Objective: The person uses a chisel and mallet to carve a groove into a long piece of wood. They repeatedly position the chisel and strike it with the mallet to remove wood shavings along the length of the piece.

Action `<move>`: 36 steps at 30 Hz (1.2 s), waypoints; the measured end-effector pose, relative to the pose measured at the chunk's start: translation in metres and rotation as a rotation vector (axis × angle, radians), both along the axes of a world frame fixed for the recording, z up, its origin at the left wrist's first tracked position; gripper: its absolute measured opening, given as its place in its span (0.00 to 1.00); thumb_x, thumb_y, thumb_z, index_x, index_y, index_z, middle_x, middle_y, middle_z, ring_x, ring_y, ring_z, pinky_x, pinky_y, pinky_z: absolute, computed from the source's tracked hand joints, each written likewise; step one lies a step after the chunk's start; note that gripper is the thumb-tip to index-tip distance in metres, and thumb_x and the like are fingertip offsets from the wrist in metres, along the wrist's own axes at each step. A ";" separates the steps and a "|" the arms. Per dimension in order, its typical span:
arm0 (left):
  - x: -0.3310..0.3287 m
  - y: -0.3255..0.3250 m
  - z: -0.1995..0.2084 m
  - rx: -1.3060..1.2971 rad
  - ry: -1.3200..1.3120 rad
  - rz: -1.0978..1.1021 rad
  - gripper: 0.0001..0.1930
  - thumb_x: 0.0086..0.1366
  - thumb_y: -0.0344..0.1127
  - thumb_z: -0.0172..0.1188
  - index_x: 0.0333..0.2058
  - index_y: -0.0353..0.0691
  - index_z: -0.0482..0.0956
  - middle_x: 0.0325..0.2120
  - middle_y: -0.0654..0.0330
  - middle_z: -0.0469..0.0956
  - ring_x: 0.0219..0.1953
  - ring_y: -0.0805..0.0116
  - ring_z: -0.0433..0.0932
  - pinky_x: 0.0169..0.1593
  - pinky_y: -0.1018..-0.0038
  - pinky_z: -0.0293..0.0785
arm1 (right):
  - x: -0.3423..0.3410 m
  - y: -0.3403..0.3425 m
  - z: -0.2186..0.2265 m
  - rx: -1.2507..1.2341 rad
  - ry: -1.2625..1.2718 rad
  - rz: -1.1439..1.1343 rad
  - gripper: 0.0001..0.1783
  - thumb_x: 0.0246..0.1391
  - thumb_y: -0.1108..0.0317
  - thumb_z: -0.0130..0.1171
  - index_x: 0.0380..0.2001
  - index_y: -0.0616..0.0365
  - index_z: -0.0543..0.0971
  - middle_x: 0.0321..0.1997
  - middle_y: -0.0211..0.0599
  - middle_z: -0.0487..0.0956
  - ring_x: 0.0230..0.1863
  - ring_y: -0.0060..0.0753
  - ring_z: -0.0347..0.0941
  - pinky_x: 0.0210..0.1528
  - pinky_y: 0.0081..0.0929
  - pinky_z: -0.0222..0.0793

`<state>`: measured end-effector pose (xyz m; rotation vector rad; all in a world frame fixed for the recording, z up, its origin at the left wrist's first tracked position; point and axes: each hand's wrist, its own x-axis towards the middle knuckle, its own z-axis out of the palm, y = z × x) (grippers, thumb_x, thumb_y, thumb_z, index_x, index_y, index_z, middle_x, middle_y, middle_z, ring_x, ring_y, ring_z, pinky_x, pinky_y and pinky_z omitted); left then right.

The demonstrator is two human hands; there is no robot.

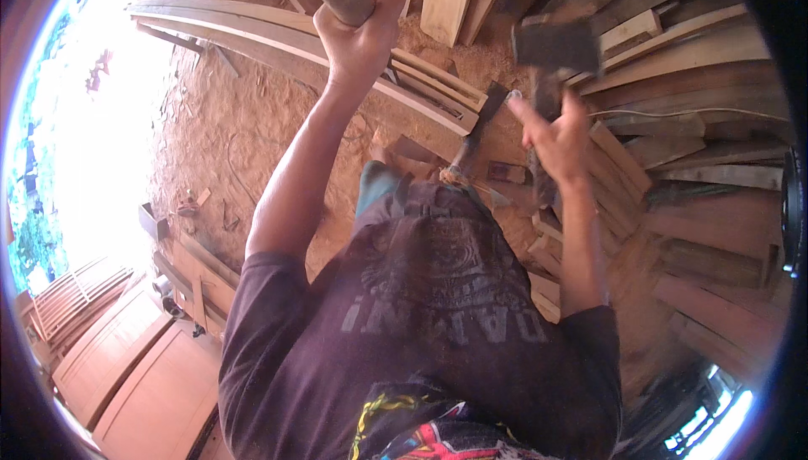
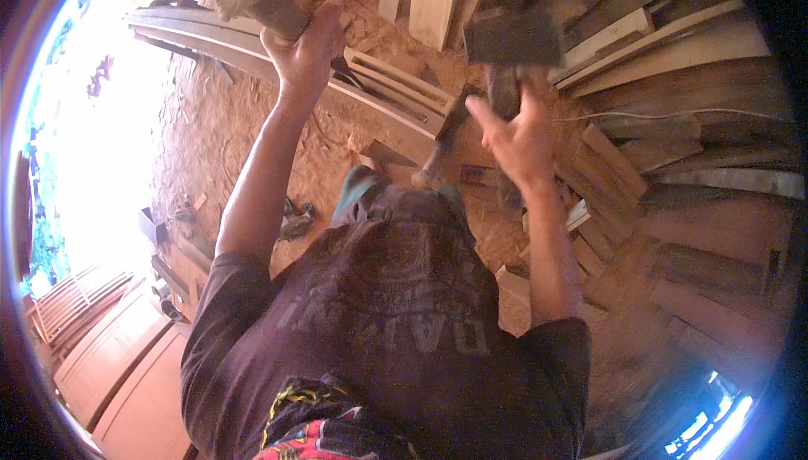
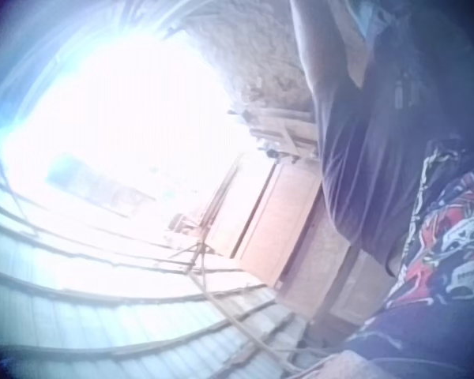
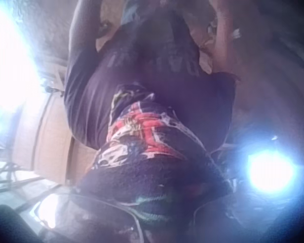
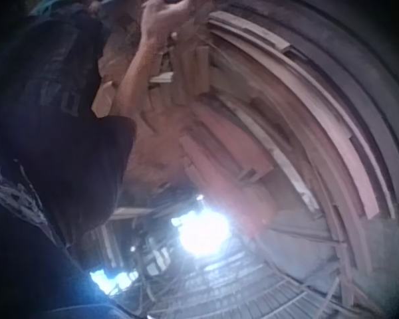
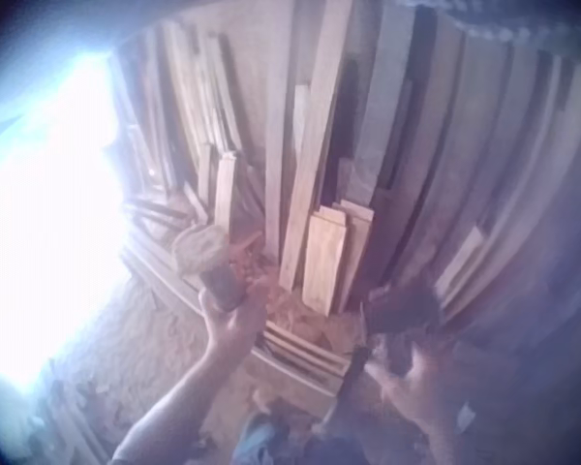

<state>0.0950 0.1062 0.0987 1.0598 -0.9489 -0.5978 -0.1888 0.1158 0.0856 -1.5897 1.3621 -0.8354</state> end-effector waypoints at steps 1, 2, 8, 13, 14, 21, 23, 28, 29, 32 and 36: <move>0.000 0.001 -0.002 0.011 0.001 0.012 0.08 0.67 0.27 0.71 0.31 0.39 0.79 0.17 0.66 0.75 0.16 0.79 0.71 0.19 0.78 0.64 | 0.001 -0.009 0.025 -0.088 0.047 0.018 0.19 0.59 0.61 0.75 0.44 0.61 0.80 0.21 0.28 0.79 0.18 0.20 0.74 0.23 0.24 0.71; 0.002 -0.001 0.000 0.009 -0.002 0.027 0.08 0.66 0.28 0.71 0.30 0.39 0.80 0.17 0.67 0.76 0.16 0.79 0.72 0.20 0.78 0.65 | 0.012 -0.017 0.059 -0.181 -0.046 -0.032 0.17 0.58 0.60 0.76 0.40 0.60 0.82 0.21 0.27 0.80 0.19 0.19 0.74 0.23 0.24 0.71; -0.007 -0.013 -0.005 0.071 -0.104 0.045 0.16 0.64 0.36 0.74 0.22 0.38 0.77 0.20 0.70 0.77 0.22 0.82 0.74 0.26 0.76 0.69 | 0.044 -0.051 0.194 -0.860 0.121 0.083 0.11 0.61 0.63 0.68 0.30 0.57 0.80 0.20 0.36 0.79 0.22 0.34 0.75 0.32 0.34 0.72; 0.006 -0.002 -0.023 0.041 -0.138 0.093 0.19 0.63 0.41 0.74 0.22 0.39 0.74 0.16 0.70 0.72 0.22 0.80 0.70 0.27 0.71 0.70 | 0.110 -0.058 0.127 -0.790 0.567 0.391 0.09 0.60 0.65 0.66 0.33 0.59 0.79 0.23 0.43 0.80 0.26 0.42 0.77 0.35 0.40 0.73; 0.011 -0.011 -0.018 0.022 -0.154 0.095 0.19 0.63 0.41 0.74 0.22 0.38 0.74 0.17 0.70 0.73 0.22 0.80 0.71 0.27 0.71 0.70 | 0.106 -0.062 0.142 -0.807 0.544 0.434 0.09 0.59 0.65 0.66 0.34 0.60 0.79 0.23 0.44 0.80 0.27 0.44 0.77 0.35 0.42 0.74; 0.003 -0.002 -0.025 0.029 -0.135 0.093 0.20 0.64 0.44 0.72 0.25 0.38 0.73 0.19 0.70 0.71 0.25 0.79 0.69 0.29 0.71 0.69 | 0.065 -0.051 0.206 -0.944 0.455 0.407 0.10 0.58 0.68 0.63 0.38 0.63 0.78 0.27 0.54 0.81 0.32 0.55 0.80 0.40 0.50 0.75; 0.003 -0.005 -0.026 0.002 -0.148 0.079 0.18 0.64 0.43 0.72 0.26 0.38 0.74 0.19 0.70 0.72 0.25 0.79 0.69 0.29 0.71 0.69 | 0.067 -0.033 0.206 -0.948 0.457 0.365 0.11 0.57 0.68 0.62 0.40 0.63 0.78 0.28 0.57 0.81 0.33 0.59 0.81 0.41 0.52 0.76; 0.004 -0.008 -0.021 0.061 -0.061 0.091 0.13 0.62 0.39 0.72 0.27 0.37 0.80 0.20 0.68 0.78 0.24 0.80 0.75 0.29 0.74 0.72 | 0.114 -0.036 0.134 -0.839 0.620 0.445 0.13 0.56 0.70 0.60 0.43 0.65 0.78 0.31 0.64 0.82 0.37 0.67 0.82 0.44 0.58 0.77; 0.006 -0.003 -0.032 0.021 -0.055 0.077 0.12 0.64 0.38 0.74 0.28 0.38 0.82 0.19 0.69 0.77 0.22 0.80 0.74 0.25 0.76 0.70 | 0.105 -0.035 0.158 -0.754 0.525 0.560 0.17 0.55 0.71 0.60 0.47 0.66 0.77 0.37 0.69 0.82 0.43 0.69 0.81 0.47 0.61 0.76; 0.029 -0.011 -0.033 0.007 -0.088 0.060 0.11 0.66 0.36 0.75 0.29 0.38 0.84 0.17 0.68 0.77 0.17 0.80 0.74 0.21 0.77 0.69 | 0.072 -0.051 0.174 -0.991 0.415 0.610 0.20 0.54 0.71 0.61 0.50 0.67 0.77 0.37 0.71 0.80 0.41 0.73 0.79 0.45 0.62 0.76; 0.017 0.000 -0.031 -0.019 -0.087 0.043 0.14 0.65 0.37 0.76 0.26 0.40 0.81 0.17 0.68 0.77 0.17 0.78 0.74 0.22 0.77 0.69 | 0.050 -0.029 0.194 -0.989 0.167 0.339 0.17 0.58 0.72 0.66 0.49 0.67 0.79 0.35 0.44 0.85 0.32 0.41 0.83 0.34 0.37 0.78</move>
